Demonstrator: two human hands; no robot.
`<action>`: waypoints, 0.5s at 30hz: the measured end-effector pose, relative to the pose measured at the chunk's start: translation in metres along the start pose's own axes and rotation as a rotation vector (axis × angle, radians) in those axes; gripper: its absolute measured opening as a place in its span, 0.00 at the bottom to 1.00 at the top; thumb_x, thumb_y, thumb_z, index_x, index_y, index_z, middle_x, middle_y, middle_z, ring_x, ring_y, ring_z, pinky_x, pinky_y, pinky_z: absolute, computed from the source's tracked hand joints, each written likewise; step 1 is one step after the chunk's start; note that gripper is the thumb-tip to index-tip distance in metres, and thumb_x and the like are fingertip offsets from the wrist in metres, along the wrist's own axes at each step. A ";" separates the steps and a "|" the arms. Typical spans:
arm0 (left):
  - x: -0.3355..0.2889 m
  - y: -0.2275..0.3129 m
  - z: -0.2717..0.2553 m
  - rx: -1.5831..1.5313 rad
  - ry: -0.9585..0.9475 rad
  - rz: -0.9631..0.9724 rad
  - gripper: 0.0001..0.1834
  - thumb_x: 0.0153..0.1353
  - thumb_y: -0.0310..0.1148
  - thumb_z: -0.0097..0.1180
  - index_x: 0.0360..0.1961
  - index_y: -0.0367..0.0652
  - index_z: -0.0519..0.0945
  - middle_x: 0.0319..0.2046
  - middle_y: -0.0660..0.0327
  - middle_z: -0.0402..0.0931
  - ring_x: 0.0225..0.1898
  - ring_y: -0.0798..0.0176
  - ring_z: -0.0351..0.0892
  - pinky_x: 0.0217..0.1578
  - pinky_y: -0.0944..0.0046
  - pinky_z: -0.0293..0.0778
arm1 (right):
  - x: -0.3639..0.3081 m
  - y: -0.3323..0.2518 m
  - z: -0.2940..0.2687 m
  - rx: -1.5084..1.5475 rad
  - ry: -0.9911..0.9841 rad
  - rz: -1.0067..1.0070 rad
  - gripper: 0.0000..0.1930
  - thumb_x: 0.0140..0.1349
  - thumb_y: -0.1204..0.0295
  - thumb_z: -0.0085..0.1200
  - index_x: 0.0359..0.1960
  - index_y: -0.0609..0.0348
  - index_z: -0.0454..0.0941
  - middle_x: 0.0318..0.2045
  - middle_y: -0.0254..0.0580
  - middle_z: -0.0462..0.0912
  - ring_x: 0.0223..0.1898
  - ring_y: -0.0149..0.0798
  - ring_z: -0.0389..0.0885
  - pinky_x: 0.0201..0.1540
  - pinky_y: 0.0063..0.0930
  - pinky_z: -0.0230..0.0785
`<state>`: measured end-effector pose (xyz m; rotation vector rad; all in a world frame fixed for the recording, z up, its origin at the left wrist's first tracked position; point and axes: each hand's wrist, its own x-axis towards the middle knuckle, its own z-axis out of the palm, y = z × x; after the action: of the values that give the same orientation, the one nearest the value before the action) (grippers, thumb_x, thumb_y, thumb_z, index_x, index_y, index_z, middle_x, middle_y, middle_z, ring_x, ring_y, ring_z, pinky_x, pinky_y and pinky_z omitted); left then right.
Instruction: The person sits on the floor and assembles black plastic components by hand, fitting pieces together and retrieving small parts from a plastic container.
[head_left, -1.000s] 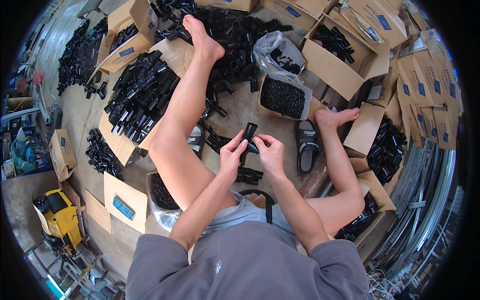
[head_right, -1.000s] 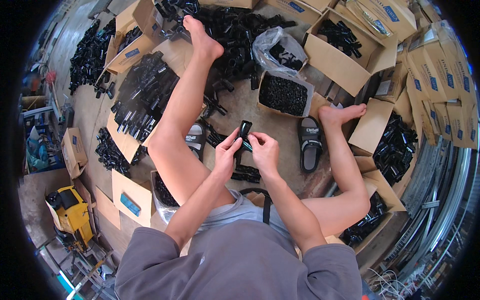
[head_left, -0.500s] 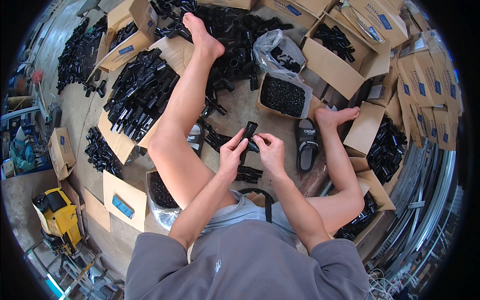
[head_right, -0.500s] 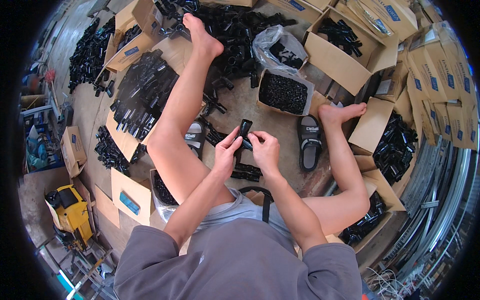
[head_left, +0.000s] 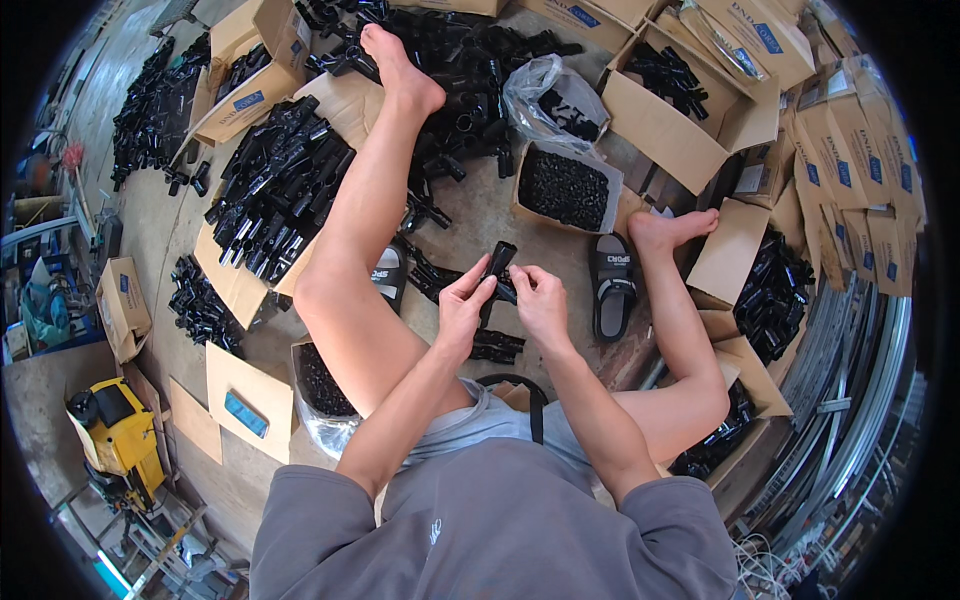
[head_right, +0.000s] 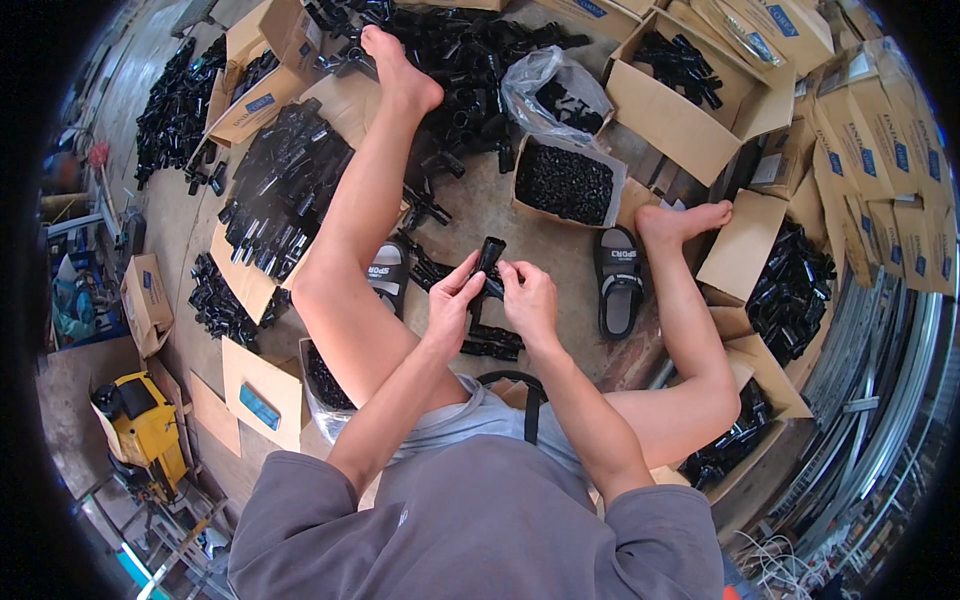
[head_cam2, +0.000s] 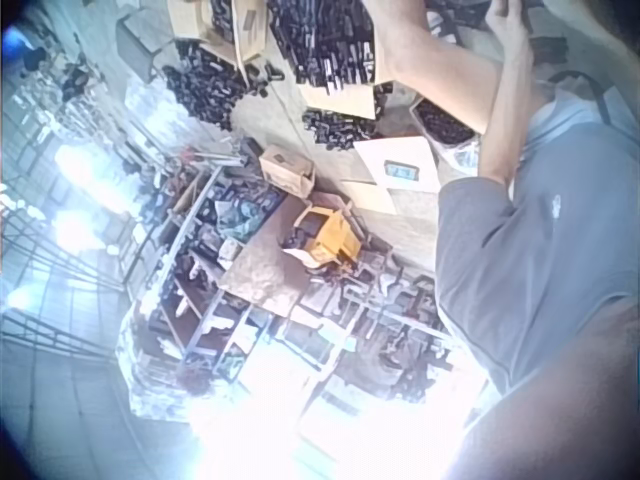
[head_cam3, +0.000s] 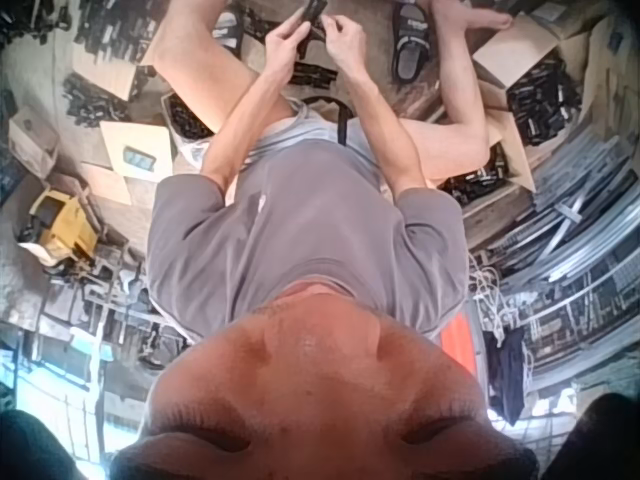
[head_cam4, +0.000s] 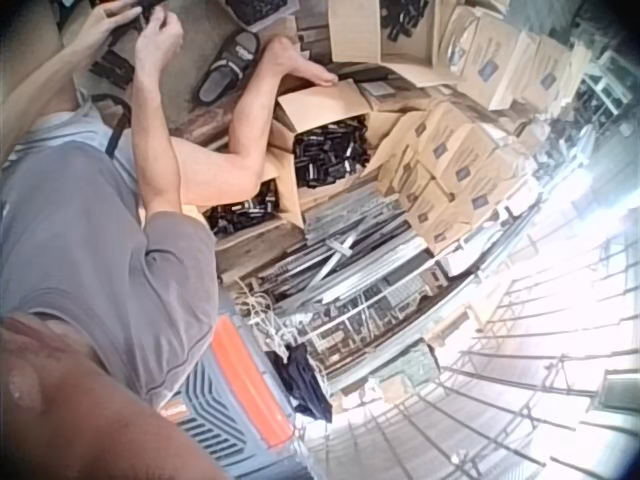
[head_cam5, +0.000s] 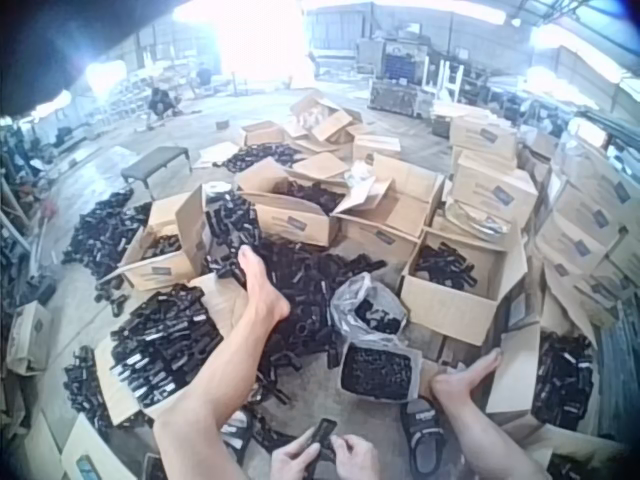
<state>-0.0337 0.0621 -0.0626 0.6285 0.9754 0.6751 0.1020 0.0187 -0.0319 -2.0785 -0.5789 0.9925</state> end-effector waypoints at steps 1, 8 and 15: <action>0.000 0.000 0.000 0.011 -0.004 0.005 0.26 0.71 0.25 0.62 0.69 0.36 0.75 0.57 0.60 0.83 0.52 0.75 0.81 0.55 0.72 0.76 | 0.002 0.003 0.000 -0.064 0.005 -0.017 0.17 0.68 0.61 0.62 0.42 0.65 0.88 0.32 0.51 0.90 0.35 0.41 0.89 0.41 0.35 0.78; 0.001 0.000 0.003 0.029 -0.002 0.027 0.26 0.71 0.25 0.61 0.69 0.38 0.75 0.54 0.62 0.84 0.48 0.76 0.80 0.51 0.72 0.76 | 0.004 0.019 0.000 0.095 -0.071 -0.086 0.18 0.68 0.59 0.62 0.39 0.66 0.87 0.36 0.52 0.89 0.38 0.45 0.89 0.45 0.38 0.78; 0.001 -0.004 0.000 0.047 -0.018 0.003 0.25 0.71 0.26 0.62 0.69 0.40 0.76 0.51 0.64 0.85 0.46 0.77 0.80 0.49 0.73 0.76 | 0.003 0.011 0.000 -0.139 -0.021 -0.034 0.15 0.67 0.62 0.62 0.43 0.65 0.85 0.42 0.48 0.89 0.45 0.43 0.88 0.51 0.36 0.77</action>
<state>-0.0325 0.0601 -0.0662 0.6762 0.9758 0.6495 0.1046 0.0135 -0.0420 -2.1743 -0.7091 0.9803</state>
